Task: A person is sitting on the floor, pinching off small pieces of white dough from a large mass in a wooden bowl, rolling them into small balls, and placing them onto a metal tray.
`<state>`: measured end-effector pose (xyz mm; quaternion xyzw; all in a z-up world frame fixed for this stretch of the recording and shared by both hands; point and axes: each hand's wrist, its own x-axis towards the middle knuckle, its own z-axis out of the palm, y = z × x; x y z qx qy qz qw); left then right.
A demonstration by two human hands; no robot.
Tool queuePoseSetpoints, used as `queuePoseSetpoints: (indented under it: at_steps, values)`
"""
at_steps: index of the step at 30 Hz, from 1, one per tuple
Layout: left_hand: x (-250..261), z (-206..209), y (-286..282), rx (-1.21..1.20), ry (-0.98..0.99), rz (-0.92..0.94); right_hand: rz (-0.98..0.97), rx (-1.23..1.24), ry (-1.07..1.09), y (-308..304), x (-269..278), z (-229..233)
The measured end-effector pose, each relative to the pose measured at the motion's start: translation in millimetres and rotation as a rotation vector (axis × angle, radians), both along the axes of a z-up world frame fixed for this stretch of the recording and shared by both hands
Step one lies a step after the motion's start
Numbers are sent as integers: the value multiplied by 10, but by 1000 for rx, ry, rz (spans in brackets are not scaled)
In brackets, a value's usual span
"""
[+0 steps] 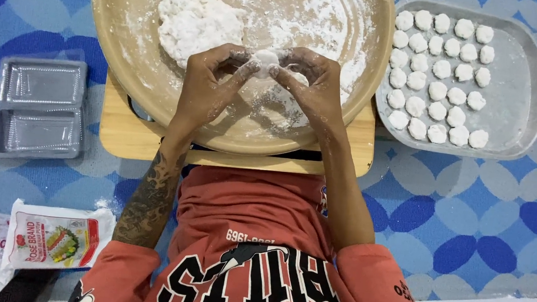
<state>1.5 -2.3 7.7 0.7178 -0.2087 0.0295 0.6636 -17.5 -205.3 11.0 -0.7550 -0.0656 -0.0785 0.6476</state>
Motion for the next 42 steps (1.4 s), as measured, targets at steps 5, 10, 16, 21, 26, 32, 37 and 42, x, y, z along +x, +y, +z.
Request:
queuePoseSetpoints:
  at_steps: [5,10,16,21,26,32,37,42]
  values:
    - [-17,-39,-13,41,-39,12,47,-13,-22,-26,15,72]
    - [-54,74,-12,138,-78,-34,166,-151,-144,-82,49,8]
    - [-30,77,-15,103,-95,-86,19,-93,-82,-41,29,77]
    - [57,117,-56,141,-29,-98,35,-38,86,-96,87,99]
    - [315,121,-156,257,-164,-198,116,-1,12,-308,162,156]
    - [651,99,-595,351,-356,-354,103,-28,-16,-828,223,144]
    - [804,81,-1290,358,-439,-501,38,-104,-13,-1443,23,299]
    - [861,-169,-2297,319,-650,-551,-3,-290,-30,-2226,-234,388]
